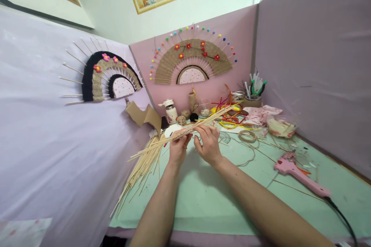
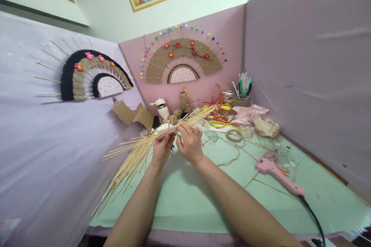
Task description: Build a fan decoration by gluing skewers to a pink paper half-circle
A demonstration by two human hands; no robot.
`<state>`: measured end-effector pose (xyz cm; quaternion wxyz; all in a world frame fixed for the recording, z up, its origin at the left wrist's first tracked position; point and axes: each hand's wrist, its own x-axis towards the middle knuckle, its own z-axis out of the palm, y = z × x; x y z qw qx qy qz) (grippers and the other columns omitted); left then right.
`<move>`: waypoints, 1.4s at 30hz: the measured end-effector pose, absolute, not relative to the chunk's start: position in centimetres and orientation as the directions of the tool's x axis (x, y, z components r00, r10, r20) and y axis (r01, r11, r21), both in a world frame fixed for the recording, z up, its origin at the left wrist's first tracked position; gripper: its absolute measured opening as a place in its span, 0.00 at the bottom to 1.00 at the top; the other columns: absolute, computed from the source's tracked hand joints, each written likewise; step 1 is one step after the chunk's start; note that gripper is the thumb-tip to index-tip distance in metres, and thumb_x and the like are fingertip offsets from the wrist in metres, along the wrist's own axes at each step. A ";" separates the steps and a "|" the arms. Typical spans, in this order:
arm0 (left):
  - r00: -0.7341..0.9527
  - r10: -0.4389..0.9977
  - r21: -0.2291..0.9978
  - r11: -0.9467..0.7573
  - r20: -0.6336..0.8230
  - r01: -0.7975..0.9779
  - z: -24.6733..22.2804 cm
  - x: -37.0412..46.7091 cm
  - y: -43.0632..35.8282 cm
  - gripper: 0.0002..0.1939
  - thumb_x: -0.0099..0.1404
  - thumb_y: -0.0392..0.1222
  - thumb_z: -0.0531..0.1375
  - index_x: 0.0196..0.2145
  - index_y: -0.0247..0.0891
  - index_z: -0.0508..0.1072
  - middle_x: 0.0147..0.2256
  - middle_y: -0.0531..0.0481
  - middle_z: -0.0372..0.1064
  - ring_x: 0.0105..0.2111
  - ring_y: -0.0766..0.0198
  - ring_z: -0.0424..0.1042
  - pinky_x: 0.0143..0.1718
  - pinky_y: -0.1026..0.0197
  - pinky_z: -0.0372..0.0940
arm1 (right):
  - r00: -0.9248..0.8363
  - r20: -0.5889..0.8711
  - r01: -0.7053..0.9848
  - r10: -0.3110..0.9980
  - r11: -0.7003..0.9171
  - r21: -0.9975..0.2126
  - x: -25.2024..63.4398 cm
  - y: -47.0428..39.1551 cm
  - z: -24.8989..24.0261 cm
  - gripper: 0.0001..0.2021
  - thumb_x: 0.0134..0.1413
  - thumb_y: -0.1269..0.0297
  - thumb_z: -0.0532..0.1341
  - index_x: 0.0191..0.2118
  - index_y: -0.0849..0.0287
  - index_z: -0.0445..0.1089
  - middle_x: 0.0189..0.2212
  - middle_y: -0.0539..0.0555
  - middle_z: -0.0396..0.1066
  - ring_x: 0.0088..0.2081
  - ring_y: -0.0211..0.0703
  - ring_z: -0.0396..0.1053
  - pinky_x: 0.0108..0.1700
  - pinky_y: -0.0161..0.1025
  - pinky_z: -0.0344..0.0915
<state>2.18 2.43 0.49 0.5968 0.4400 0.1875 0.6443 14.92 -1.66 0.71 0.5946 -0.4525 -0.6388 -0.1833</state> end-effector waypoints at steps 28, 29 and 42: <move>-0.041 0.973 0.653 -0.182 0.225 -0.735 0.5 0.3 4.2 0.14 0.47 0.44 0.74 0.30 0.38 0.77 0.33 0.52 0.77 0.33 0.69 0.76 0.38 0.70 0.70 | 0.327 0.766 0.550 0.554 0.547 -0.631 14.9 -0.1 -0.5 0.11 0.55 0.62 0.60 0.44 0.57 0.66 0.42 0.58 0.69 0.47 0.52 0.65 0.50 0.51 0.61; -0.043 0.975 0.647 -0.177 0.217 -0.742 0.5 0.2 4.3 0.13 0.48 0.44 0.73 0.30 0.38 0.77 0.33 0.52 0.77 0.33 0.69 0.76 0.37 0.70 0.70 | 0.319 0.732 0.524 0.602 0.531 -0.666 14.9 0.1 -0.7 0.12 0.54 0.59 0.61 0.43 0.58 0.67 0.41 0.58 0.70 0.46 0.52 0.65 0.49 0.50 0.61; -0.054 0.983 0.596 -0.150 0.175 -0.789 0.8 -0.6 4.4 0.10 0.55 0.43 0.70 0.34 0.38 0.77 0.35 0.51 0.76 0.34 0.69 0.75 0.36 0.71 0.70 | 0.081 0.209 -0.084 0.975 0.216 -0.973 15.3 0.6 -0.4 0.10 0.47 0.59 0.60 0.22 0.58 0.66 0.18 0.48 0.68 0.21 0.37 0.64 0.27 0.36 0.61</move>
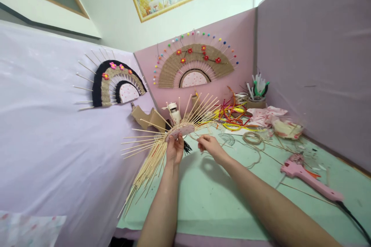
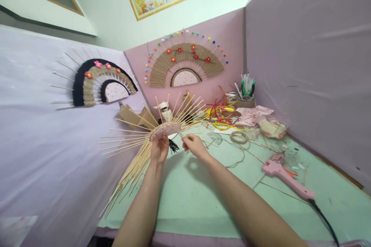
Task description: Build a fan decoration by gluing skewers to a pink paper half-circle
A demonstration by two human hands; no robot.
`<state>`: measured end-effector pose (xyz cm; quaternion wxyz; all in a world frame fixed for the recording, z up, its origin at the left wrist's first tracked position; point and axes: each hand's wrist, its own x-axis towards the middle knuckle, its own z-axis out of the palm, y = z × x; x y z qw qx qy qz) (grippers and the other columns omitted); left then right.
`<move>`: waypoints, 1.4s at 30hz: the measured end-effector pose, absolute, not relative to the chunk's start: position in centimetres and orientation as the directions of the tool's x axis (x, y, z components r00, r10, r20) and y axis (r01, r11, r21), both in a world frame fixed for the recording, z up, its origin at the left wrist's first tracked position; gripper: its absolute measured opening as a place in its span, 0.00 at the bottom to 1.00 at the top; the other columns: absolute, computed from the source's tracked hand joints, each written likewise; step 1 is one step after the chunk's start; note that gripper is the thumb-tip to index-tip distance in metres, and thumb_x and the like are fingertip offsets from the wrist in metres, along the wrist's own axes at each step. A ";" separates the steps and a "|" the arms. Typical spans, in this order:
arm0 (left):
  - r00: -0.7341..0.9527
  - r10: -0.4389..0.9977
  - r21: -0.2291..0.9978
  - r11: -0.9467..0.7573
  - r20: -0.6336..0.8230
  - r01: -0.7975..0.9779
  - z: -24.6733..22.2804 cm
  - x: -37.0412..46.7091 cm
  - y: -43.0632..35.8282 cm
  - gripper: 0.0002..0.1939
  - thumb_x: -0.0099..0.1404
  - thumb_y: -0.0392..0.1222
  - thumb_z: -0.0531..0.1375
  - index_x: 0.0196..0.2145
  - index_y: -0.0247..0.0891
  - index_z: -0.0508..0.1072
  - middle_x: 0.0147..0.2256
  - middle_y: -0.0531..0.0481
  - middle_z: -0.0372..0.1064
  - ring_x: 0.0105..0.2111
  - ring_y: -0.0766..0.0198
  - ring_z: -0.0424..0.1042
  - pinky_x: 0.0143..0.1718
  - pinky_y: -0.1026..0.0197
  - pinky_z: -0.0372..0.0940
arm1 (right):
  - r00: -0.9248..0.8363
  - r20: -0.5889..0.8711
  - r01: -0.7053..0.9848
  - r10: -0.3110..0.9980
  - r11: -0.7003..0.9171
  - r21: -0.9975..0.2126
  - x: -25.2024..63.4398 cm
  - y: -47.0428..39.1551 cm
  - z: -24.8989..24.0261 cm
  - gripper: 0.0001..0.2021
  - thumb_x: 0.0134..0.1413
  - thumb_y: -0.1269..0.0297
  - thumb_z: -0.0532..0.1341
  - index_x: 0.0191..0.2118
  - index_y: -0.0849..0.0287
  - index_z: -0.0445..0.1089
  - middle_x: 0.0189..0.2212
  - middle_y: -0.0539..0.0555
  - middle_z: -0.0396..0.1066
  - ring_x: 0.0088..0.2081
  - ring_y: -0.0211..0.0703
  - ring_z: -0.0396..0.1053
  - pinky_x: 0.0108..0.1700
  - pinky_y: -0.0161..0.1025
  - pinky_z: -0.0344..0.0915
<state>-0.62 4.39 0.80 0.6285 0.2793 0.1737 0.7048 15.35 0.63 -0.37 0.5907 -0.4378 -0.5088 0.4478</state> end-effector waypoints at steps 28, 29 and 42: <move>-0.024 0.976 0.711 -0.175 0.217 -0.681 -0.1 -1.4 5.8 0.12 0.49 0.41 0.73 0.30 0.37 0.77 0.32 0.51 0.78 0.32 0.67 0.78 0.35 0.69 0.72 | 0.536 0.627 0.039 0.566 0.725 -0.688 21.8 -0.9 6.5 0.08 0.52 0.58 0.66 0.36 0.56 0.73 0.31 0.51 0.75 0.31 0.40 0.71 0.37 0.39 0.69; -0.018 0.976 0.713 -0.172 0.218 -0.680 -0.1 -1.4 5.8 0.12 0.49 0.41 0.73 0.30 0.37 0.77 0.32 0.51 0.78 0.32 0.67 0.78 0.35 0.69 0.72 | 0.540 0.647 0.104 0.539 0.719 -0.687 21.8 -0.9 6.8 0.08 0.53 0.58 0.65 0.35 0.56 0.73 0.31 0.51 0.75 0.32 0.40 0.71 0.37 0.39 0.69; 0.005 0.975 0.690 -0.152 0.220 -0.708 0.1 -1.0 5.3 0.15 0.43 0.42 0.75 0.28 0.37 0.77 0.31 0.51 0.78 0.30 0.67 0.78 0.33 0.70 0.73 | 0.493 0.786 0.458 0.373 0.657 -0.599 22.6 -1.0 8.7 0.06 0.58 0.62 0.61 0.34 0.57 0.73 0.32 0.53 0.71 0.35 0.42 0.68 0.34 0.38 0.66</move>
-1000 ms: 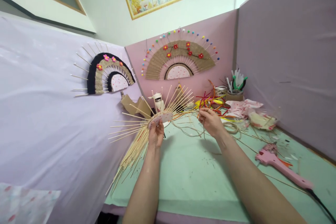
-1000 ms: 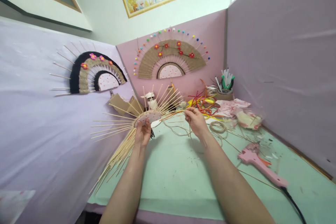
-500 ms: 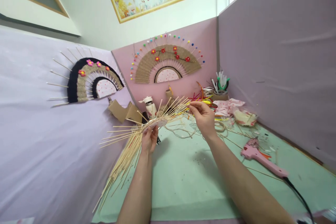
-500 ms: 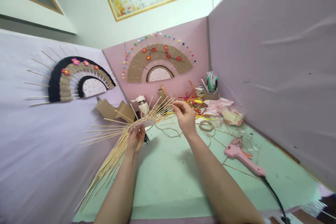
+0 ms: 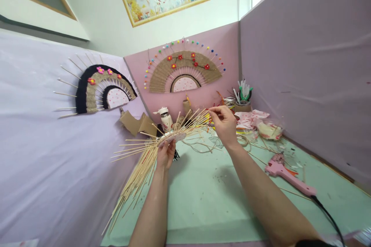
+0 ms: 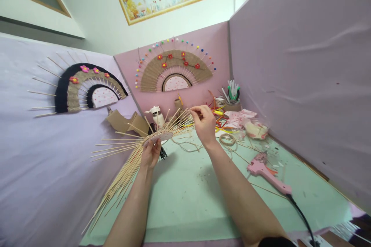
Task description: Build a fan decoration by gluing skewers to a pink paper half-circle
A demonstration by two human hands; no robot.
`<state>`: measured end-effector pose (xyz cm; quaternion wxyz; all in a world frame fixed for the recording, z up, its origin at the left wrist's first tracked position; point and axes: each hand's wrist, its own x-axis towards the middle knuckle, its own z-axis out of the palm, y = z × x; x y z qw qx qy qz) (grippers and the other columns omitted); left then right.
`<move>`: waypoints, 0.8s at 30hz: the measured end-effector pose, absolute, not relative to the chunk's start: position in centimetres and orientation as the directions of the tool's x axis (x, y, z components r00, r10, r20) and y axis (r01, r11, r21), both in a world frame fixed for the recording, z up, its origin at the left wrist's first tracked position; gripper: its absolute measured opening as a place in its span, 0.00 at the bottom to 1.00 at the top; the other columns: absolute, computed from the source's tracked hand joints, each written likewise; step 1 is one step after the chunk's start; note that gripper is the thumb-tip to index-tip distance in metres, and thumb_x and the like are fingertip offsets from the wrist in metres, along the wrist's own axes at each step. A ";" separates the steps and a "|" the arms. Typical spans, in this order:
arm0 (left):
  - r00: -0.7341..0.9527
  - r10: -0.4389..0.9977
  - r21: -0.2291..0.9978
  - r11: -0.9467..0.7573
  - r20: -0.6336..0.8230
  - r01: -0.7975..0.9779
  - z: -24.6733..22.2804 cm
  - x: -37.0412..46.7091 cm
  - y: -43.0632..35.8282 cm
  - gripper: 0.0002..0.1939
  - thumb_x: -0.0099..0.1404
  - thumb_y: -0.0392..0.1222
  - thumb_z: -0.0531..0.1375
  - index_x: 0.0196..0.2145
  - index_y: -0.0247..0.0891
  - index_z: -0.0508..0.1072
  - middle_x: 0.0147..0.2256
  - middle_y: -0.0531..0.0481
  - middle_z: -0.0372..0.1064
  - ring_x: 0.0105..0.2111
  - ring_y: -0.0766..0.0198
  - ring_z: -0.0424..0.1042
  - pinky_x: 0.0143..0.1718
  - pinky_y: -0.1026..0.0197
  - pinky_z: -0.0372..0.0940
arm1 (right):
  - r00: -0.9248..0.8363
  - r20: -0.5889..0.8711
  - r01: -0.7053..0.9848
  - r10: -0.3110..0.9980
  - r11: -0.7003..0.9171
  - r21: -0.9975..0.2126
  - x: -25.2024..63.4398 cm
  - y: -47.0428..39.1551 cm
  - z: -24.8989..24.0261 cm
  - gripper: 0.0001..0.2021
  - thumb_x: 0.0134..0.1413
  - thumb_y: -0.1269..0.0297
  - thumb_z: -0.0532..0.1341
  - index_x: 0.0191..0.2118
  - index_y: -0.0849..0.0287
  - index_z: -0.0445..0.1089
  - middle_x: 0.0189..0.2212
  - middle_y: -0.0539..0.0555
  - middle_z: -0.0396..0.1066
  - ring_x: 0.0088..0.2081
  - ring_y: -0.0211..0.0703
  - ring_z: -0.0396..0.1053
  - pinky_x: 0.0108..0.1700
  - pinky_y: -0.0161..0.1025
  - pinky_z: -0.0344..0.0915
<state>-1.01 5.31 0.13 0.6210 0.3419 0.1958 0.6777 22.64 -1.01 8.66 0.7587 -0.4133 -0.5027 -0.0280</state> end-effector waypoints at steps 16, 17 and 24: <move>0.010 0.973 0.681 -0.153 0.229 -0.716 -0.2 -1.2 5.6 0.14 0.46 0.42 0.74 0.29 0.37 0.77 0.31 0.51 0.78 0.31 0.66 0.78 0.33 0.69 0.72 | 0.369 0.869 0.563 0.328 0.666 -0.490 22.5 -2.2 10.6 0.04 0.58 0.66 0.61 0.33 0.57 0.73 0.31 0.51 0.71 0.32 0.40 0.67 0.34 0.37 0.63; 0.015 0.974 0.680 -0.147 0.227 -0.718 -0.2 -1.2 5.6 0.14 0.45 0.41 0.74 0.29 0.37 0.77 0.31 0.50 0.78 0.30 0.66 0.78 0.33 0.69 0.72 | 0.383 0.864 0.562 0.328 0.659 -0.500 22.6 -2.1 10.5 0.04 0.58 0.66 0.61 0.33 0.57 0.73 0.31 0.52 0.71 0.33 0.40 0.67 0.34 0.37 0.63; 0.026 0.979 0.687 -0.122 0.200 -0.716 -0.2 -1.1 5.5 0.11 0.49 0.40 0.73 0.28 0.36 0.76 0.31 0.51 0.78 0.30 0.66 0.78 0.33 0.68 0.72 | 0.443 0.808 0.537 0.389 0.606 -0.587 23.4 -1.0 9.9 0.05 0.56 0.66 0.61 0.32 0.59 0.73 0.31 0.53 0.72 0.33 0.41 0.68 0.35 0.37 0.64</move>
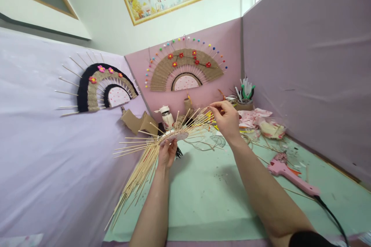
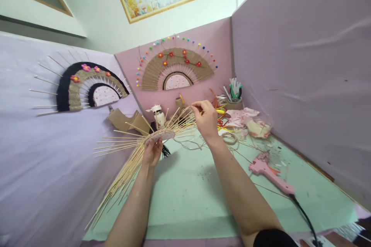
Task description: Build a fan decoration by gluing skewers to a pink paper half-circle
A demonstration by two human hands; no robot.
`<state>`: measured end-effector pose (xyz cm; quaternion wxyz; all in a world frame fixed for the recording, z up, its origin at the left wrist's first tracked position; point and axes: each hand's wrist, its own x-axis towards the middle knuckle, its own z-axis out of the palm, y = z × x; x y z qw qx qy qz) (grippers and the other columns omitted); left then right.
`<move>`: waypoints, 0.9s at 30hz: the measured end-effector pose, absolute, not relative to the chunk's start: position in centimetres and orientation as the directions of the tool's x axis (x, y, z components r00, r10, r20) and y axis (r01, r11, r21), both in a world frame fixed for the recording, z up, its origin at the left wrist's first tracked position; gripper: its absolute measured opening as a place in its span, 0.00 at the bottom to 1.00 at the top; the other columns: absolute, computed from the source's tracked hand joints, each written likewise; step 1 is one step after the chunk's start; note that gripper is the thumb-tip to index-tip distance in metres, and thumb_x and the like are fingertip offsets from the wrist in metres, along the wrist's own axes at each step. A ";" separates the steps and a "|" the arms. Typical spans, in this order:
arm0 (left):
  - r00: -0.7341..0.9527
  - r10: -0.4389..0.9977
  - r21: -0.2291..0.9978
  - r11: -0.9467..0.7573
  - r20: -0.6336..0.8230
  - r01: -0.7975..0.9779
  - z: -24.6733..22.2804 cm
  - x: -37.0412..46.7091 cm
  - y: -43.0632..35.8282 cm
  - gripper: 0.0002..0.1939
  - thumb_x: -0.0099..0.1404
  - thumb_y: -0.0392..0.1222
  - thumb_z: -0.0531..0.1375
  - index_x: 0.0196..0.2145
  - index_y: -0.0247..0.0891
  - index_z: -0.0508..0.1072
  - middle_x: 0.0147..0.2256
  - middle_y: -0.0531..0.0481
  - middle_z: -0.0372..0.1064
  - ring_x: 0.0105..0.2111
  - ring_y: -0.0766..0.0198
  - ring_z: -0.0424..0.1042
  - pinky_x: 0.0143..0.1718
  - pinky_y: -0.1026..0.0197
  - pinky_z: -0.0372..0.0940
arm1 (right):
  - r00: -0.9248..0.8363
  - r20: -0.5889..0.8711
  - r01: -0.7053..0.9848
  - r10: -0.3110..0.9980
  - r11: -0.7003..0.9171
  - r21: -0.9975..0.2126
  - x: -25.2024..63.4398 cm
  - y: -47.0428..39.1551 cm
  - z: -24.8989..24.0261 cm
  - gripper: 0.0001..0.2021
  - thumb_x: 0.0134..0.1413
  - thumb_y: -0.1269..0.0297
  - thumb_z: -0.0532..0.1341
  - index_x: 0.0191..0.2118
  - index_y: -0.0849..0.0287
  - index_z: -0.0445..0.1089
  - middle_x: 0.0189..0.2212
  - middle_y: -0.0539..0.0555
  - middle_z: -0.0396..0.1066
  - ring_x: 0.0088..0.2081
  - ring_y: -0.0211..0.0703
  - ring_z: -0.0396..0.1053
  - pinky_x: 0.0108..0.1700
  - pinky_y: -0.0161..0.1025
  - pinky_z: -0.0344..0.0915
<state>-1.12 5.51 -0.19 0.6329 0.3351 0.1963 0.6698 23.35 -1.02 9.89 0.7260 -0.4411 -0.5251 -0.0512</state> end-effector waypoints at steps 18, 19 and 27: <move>0.036 0.979 0.668 -0.110 0.200 -0.736 -0.6 -1.3 5.6 0.08 0.52 0.39 0.71 0.29 0.39 0.76 0.31 0.52 0.78 0.30 0.67 0.77 0.34 0.69 0.72 | 0.426 0.844 0.517 0.325 0.677 -0.523 22.4 -2.1 10.5 0.04 0.57 0.66 0.61 0.33 0.58 0.73 0.30 0.51 0.71 0.31 0.39 0.66 0.33 0.36 0.62; 0.032 0.980 0.664 -0.110 0.198 -0.740 -0.6 -1.3 5.6 0.09 0.52 0.39 0.71 0.29 0.39 0.76 0.31 0.52 0.78 0.31 0.67 0.77 0.34 0.69 0.72 | 0.421 0.846 0.509 0.328 0.686 -0.519 22.3 -2.2 10.5 0.04 0.57 0.66 0.62 0.33 0.57 0.73 0.30 0.51 0.71 0.31 0.38 0.66 0.32 0.36 0.62; 0.030 0.978 0.674 -0.121 0.207 -0.728 -0.5 -1.3 5.5 0.09 0.52 0.42 0.71 0.29 0.39 0.75 0.31 0.53 0.77 0.29 0.68 0.77 0.31 0.69 0.72 | 0.446 0.828 0.476 0.340 0.693 -0.541 22.4 -2.1 10.4 0.04 0.57 0.65 0.62 0.33 0.57 0.73 0.30 0.50 0.70 0.32 0.38 0.66 0.32 0.36 0.62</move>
